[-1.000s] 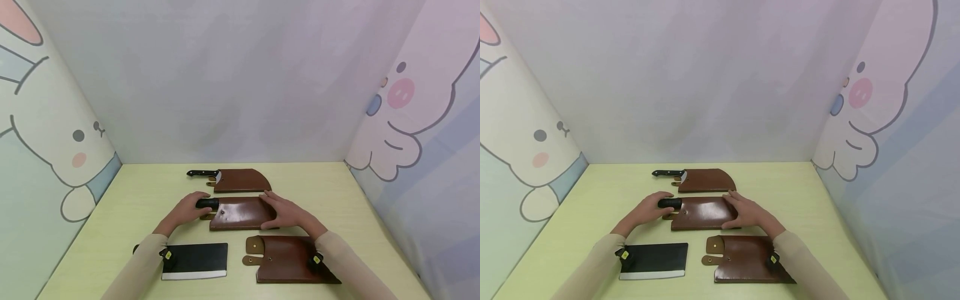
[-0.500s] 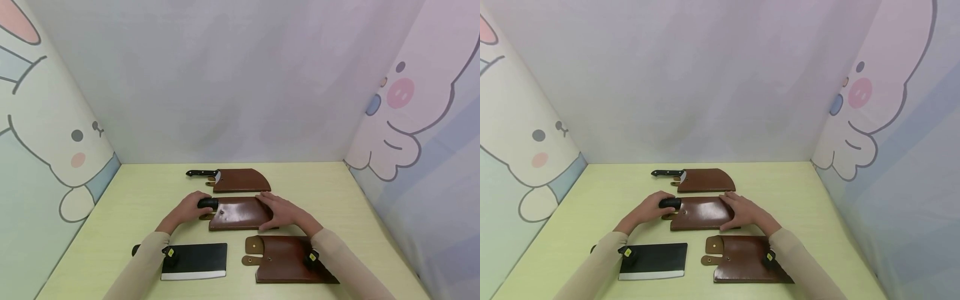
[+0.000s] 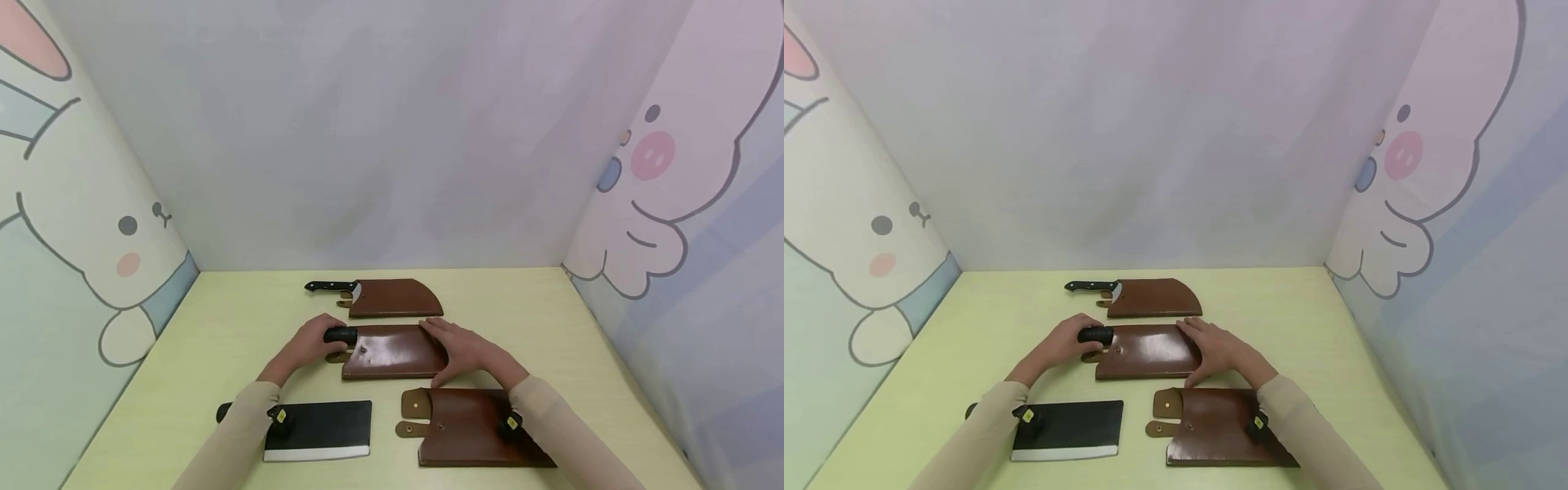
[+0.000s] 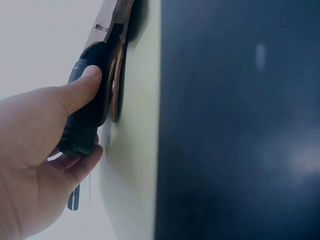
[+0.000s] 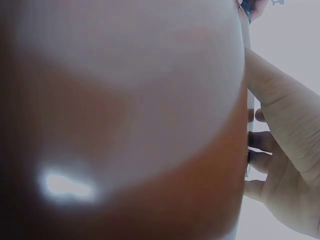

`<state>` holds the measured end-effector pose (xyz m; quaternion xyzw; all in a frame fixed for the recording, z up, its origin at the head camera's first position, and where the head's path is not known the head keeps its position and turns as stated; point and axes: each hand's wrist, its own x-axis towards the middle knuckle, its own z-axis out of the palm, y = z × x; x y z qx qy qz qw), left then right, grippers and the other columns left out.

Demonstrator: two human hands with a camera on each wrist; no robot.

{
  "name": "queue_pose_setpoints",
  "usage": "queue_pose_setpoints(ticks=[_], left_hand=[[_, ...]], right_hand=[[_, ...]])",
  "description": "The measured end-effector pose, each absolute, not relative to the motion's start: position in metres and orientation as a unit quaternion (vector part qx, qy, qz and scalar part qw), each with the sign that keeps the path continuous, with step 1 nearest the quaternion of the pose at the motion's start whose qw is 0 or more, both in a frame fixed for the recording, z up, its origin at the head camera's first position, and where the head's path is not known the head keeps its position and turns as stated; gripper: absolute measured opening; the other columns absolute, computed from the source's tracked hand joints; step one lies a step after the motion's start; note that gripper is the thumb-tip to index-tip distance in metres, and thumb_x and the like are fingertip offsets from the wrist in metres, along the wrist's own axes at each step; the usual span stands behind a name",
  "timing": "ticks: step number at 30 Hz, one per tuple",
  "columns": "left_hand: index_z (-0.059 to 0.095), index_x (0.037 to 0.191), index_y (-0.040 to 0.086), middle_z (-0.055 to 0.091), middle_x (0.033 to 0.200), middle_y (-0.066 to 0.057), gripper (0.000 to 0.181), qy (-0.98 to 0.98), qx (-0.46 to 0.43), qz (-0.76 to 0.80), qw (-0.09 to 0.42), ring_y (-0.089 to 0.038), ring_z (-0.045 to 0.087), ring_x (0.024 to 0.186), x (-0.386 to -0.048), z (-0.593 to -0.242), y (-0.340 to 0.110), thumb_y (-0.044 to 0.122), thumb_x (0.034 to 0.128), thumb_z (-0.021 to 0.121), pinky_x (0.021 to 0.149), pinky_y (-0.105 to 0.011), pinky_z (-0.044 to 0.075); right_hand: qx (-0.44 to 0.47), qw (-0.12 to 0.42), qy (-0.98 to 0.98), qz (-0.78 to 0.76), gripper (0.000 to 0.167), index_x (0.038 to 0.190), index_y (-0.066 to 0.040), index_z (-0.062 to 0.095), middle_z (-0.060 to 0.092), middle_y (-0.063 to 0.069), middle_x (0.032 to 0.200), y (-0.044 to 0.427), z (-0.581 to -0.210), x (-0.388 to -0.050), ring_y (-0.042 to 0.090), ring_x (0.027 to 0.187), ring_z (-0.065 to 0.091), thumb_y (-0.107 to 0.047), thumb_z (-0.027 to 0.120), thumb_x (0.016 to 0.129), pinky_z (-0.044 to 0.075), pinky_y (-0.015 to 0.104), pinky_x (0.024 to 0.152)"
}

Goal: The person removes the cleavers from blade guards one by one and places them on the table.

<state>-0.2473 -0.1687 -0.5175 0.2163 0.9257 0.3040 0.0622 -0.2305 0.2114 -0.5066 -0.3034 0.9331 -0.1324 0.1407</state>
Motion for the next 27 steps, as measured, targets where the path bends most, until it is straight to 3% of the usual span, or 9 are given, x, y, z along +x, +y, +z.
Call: queue_pose_setpoints(ticks=[27], left_hand=[[0.069,0.127,0.01,0.06,0.115,-0.007,0.042,0.923,0.215,0.312,0.061,-0.022,0.059,0.1,-0.2458,-0.5199,-0.1705,0.032,0.0923,0.078,0.085,-0.044,0.05]], right_hand=[[-0.297,0.114,0.94,-0.123,0.12,0.161,-0.019,0.034,0.037,0.014,0.161,0.2126,-0.5074,-0.2289,0.037,0.142,0.045,-0.078,0.08,0.067,0.045,0.054,0.109]])
